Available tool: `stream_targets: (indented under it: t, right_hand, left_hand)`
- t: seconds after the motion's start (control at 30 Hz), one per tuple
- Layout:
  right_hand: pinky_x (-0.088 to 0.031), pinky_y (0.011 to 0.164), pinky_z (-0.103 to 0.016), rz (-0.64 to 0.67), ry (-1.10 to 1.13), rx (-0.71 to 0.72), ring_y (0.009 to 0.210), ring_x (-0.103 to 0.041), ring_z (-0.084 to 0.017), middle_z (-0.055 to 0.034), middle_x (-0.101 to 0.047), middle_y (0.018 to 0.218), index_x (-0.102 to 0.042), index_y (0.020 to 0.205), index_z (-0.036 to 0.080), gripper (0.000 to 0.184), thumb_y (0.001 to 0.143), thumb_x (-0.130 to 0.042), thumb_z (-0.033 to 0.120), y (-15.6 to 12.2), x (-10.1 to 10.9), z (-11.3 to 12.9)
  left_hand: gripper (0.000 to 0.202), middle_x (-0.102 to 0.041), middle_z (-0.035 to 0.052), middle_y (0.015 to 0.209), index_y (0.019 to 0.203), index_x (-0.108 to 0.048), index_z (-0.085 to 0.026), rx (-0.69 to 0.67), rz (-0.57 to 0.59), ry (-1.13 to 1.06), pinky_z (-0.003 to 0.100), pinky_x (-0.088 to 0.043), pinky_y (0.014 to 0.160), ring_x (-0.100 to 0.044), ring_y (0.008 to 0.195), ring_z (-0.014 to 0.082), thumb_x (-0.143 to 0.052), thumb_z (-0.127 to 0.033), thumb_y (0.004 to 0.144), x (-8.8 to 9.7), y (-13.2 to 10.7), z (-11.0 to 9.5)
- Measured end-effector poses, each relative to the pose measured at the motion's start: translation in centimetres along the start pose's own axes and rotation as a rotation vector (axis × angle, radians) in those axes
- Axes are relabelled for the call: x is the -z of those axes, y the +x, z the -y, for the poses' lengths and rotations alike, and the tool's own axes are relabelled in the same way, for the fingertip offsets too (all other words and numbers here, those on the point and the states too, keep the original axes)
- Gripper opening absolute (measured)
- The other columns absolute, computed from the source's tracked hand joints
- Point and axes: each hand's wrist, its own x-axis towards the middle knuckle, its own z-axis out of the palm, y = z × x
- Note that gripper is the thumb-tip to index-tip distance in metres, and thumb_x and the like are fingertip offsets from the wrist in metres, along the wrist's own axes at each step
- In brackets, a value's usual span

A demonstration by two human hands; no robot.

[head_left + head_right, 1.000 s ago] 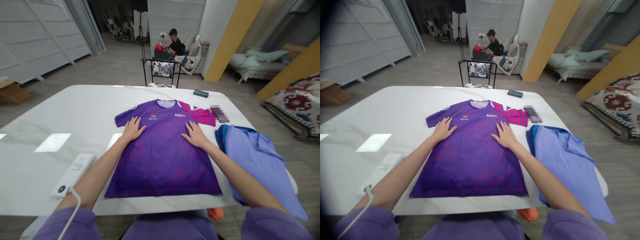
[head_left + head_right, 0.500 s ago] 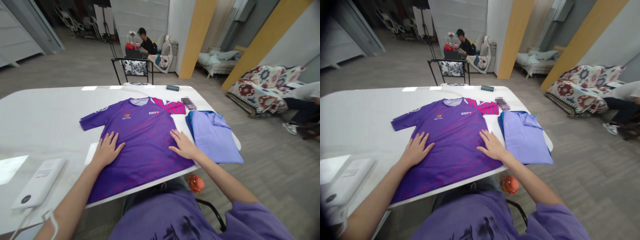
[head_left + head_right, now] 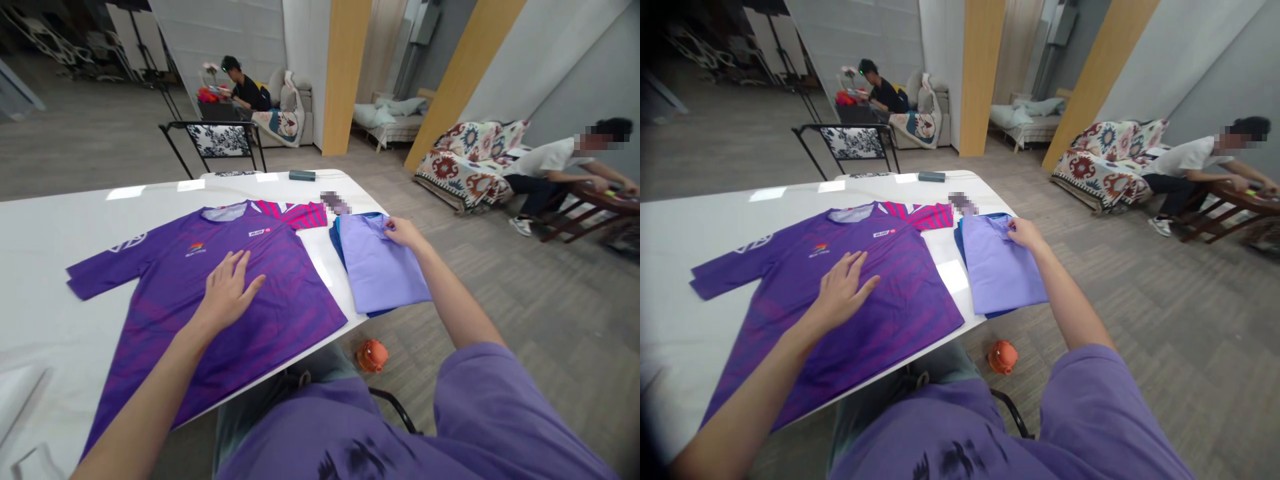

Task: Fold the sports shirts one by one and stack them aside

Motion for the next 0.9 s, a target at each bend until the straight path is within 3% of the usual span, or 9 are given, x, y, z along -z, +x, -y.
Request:
stream_targets:
  t: [0.1,0.17,0.3,0.33,0.4,0.47,0.53,0.7,0.9]
  right_hand:
    - [-0.061,0.099,-0.034,0.229,0.188,0.246,0.108,-0.078,-0.025,-0.0087,-0.084,0.124,-0.083,0.126,0.021,0.046,0.098,-0.079,0.057,-3.0,1.2,-1.2]
    - [-0.062,0.099,-0.035,0.228,0.265,0.272,0.107,-0.078,-0.025,-0.0086,-0.084,0.126,-0.082,0.132,0.022,0.053,0.102,-0.074,0.065,-3.5,1.8,-2.0]
    - [-0.059,0.114,-0.04,-0.216,0.09,0.031,0.128,-0.074,-0.029,-0.0203,-0.074,0.149,-0.073,0.15,0.013,0.055,0.109,-0.067,0.048,0.4,1.5,-3.0]
    - [-0.057,0.117,-0.04,-0.228,0.035,-0.024,0.135,-0.072,-0.03,-0.0229,-0.07,0.155,-0.071,0.154,0.011,0.057,0.109,-0.068,0.046,1.8,1.3,-3.0]
    - [-0.056,0.118,-0.039,-0.126,-0.036,-0.105,0.14,-0.07,-0.03,-0.0234,-0.068,0.158,-0.072,0.154,0.011,0.058,0.108,-0.07,0.047,4.2,0.9,-2.9]
    - [-0.057,0.113,-0.038,-0.037,-0.075,-0.157,0.135,-0.072,-0.029,-0.019,-0.074,0.152,-0.078,0.147,0.016,0.05,0.107,-0.072,0.046,5.5,0.9,-2.4]
    - [-0.058,0.108,-0.037,-0.064,-0.101,-0.17,0.129,-0.075,-0.029,-0.014,-0.08,0.143,-0.082,0.138,0.022,0.038,0.107,-0.071,0.042,5.6,1.6,-1.9]
    - [-0.059,0.103,-0.041,-0.317,-0.133,-0.079,0.123,-0.077,-0.031,-0.0113,-0.083,0.135,-0.084,0.136,0.029,0.035,0.111,-0.064,0.042,2.2,4.6,-0.2]
    - [-0.058,0.101,-0.043,-0.527,-0.14,0.02,0.12,-0.078,-0.036,-0.0133,-0.085,0.127,-0.085,0.133,0.029,0.037,0.115,-0.056,0.044,-4.3,8.8,3.4]
  left_hand:
    - [0.084,-0.04,0.0171,0.186,0.185,-0.033,-0.027,-0.08,0.02,-0.009,0.065,-0.033,0.141,-0.03,0.178,0.0403,-0.042,-0.07,0.114,-0.2,0.3,-2.2]
    - [0.081,-0.042,0.0164,0.185,0.184,-0.036,-0.03,-0.114,0.039,-0.016,0.065,-0.035,0.14,-0.032,0.177,0.0406,-0.043,-0.07,0.114,-0.3,0.4,-3.1]
    - [0.078,-0.046,0.0179,0.181,0.181,-0.041,-0.027,-0.138,0.064,-0.033,0.065,-0.038,0.138,-0.038,0.173,0.0401,-0.04,-0.069,0.115,-0.6,1.4,-4.7]
    - [0.078,-0.047,0.0183,0.18,0.18,-0.042,-0.026,-0.141,0.069,-0.035,0.065,-0.039,0.137,-0.039,0.172,0.0402,-0.04,-0.069,0.115,-0.7,1.7,-5.1]
    - [0.077,-0.049,0.0187,0.178,0.178,-0.045,-0.025,-0.145,0.078,-0.039,0.065,-0.042,0.136,-0.042,0.169,0.0404,-0.04,-0.07,0.115,-0.7,1.9,-5.6]
    - [0.076,-0.051,0.0184,0.176,0.175,-0.049,-0.025,-0.146,0.083,-0.042,0.064,-0.044,0.134,-0.045,0.166,0.0403,-0.04,-0.07,0.115,-0.5,2.0,-5.8]
    - [0.075,-0.054,0.0178,0.174,0.174,-0.05,-0.025,-0.141,0.078,-0.051,0.063,-0.046,0.132,-0.05,0.163,0.0396,-0.04,-0.071,0.115,-0.3,1.9,-5.6]
    - [0.072,-0.064,0.016,0.164,0.17,-0.055,-0.026,-0.154,0.034,-0.095,0.058,-0.051,0.127,-0.058,0.155,0.0381,-0.041,-0.07,0.116,0.9,2.5,-6.2]
    - [0.063,-0.073,0.013,0.155,0.158,-0.066,-0.024,-0.219,0.02,-0.207,0.056,-0.052,0.126,-0.066,0.145,0.037,-0.043,-0.066,0.116,2.4,4.1,-10.8]
